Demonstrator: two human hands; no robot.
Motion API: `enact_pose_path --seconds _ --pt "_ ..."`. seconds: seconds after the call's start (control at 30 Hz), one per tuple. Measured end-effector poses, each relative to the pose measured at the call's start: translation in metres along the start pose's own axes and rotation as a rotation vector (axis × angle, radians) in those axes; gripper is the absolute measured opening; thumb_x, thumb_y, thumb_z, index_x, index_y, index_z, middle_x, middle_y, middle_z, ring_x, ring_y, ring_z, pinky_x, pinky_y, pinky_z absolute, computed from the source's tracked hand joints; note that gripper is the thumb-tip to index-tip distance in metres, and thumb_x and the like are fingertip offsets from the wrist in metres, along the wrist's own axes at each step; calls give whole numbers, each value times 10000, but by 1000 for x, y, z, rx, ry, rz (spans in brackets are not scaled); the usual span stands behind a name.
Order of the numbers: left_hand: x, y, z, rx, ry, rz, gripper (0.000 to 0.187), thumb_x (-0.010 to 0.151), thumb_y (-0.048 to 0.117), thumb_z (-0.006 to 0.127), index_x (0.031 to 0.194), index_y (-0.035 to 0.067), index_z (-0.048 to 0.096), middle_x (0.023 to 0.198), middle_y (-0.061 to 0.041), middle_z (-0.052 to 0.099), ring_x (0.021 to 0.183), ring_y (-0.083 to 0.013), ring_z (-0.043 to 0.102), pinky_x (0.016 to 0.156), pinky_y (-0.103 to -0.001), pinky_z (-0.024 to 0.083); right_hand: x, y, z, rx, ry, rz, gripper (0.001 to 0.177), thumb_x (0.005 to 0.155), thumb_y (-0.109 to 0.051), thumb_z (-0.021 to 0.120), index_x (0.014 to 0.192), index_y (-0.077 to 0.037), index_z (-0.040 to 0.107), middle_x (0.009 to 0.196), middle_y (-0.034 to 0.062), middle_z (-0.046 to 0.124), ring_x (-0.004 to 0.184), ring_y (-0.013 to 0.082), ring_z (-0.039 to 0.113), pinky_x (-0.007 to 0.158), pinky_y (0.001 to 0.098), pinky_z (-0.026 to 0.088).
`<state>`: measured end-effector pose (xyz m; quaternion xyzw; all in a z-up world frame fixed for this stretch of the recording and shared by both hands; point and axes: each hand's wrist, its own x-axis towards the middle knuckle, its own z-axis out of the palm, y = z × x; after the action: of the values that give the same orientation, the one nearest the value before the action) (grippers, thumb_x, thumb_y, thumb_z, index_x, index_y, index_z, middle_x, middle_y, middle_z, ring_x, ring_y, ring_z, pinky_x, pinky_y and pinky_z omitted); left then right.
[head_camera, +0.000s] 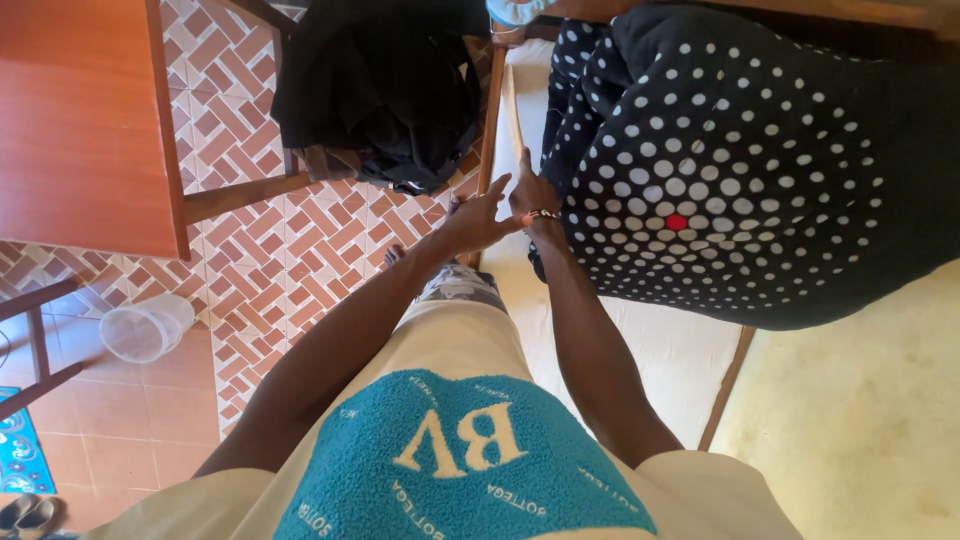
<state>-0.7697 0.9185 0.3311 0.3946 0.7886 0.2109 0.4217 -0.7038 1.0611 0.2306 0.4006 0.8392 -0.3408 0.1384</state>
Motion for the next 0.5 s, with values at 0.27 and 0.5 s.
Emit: enact_pose_path --seconds 0.27,0.5 --pt "23 -15 -5 -154 97 65 1068 873 780 551 1605 60 256 1276 -192 685 1118 -355 678 972 -480 479 108 22 70 215 -71 25 479 1082 -268 476 1490 -28 399 983 222 777 937 385 759 850 506 556" --pt "26 -17 -14 -189 141 76 997 863 772 594 1463 -15 480 1262 -272 673 1197 -381 677 999 -458 523 18 -20 18 -10 -83 -97 1022 834 -304 750 1533 72 106 1010 276 703 942 427 697 799 503 549"
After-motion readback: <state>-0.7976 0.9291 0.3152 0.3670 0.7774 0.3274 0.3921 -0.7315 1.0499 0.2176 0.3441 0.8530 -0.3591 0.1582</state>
